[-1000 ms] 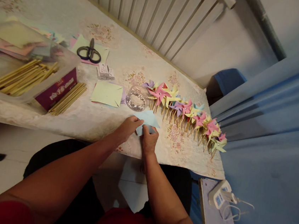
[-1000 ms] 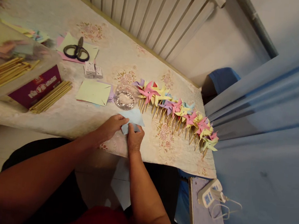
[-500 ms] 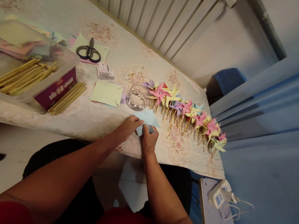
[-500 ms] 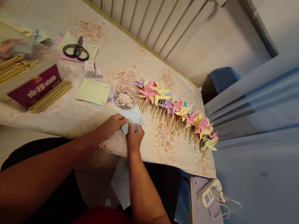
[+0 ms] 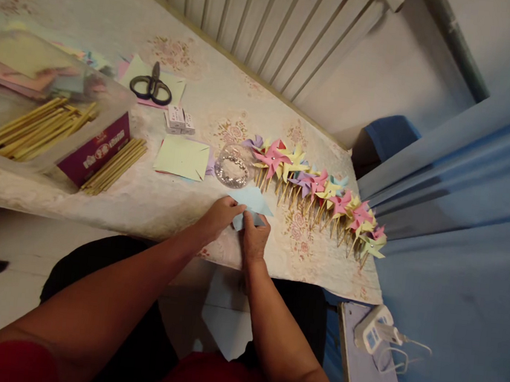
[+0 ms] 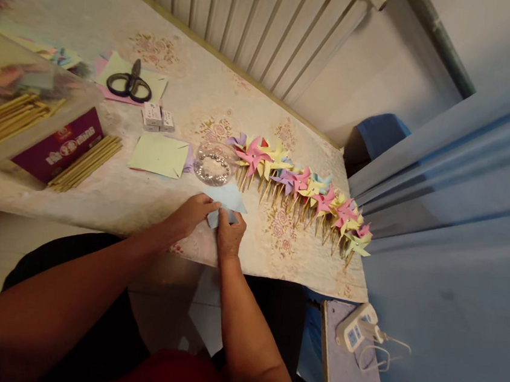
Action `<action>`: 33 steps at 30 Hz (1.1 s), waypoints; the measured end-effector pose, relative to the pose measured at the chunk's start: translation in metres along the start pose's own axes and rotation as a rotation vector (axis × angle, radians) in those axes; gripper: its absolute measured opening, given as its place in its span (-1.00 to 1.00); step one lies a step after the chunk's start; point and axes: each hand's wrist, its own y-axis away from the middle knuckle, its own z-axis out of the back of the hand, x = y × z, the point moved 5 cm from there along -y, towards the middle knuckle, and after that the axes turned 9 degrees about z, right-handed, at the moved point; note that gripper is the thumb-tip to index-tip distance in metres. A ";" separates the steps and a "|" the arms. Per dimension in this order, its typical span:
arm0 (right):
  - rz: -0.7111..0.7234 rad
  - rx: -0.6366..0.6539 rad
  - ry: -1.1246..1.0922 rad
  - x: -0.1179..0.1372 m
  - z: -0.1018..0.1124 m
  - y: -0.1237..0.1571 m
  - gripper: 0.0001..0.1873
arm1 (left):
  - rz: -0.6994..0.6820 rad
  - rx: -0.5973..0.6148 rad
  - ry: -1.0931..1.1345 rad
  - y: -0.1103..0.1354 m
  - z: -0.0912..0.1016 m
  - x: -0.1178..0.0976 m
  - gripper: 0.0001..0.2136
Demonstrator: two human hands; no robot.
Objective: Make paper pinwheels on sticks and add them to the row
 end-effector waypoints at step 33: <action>-0.075 -0.061 -0.130 0.001 0.003 -0.001 -0.66 | -0.113 -0.073 -0.247 0.004 0.000 -0.008 -0.88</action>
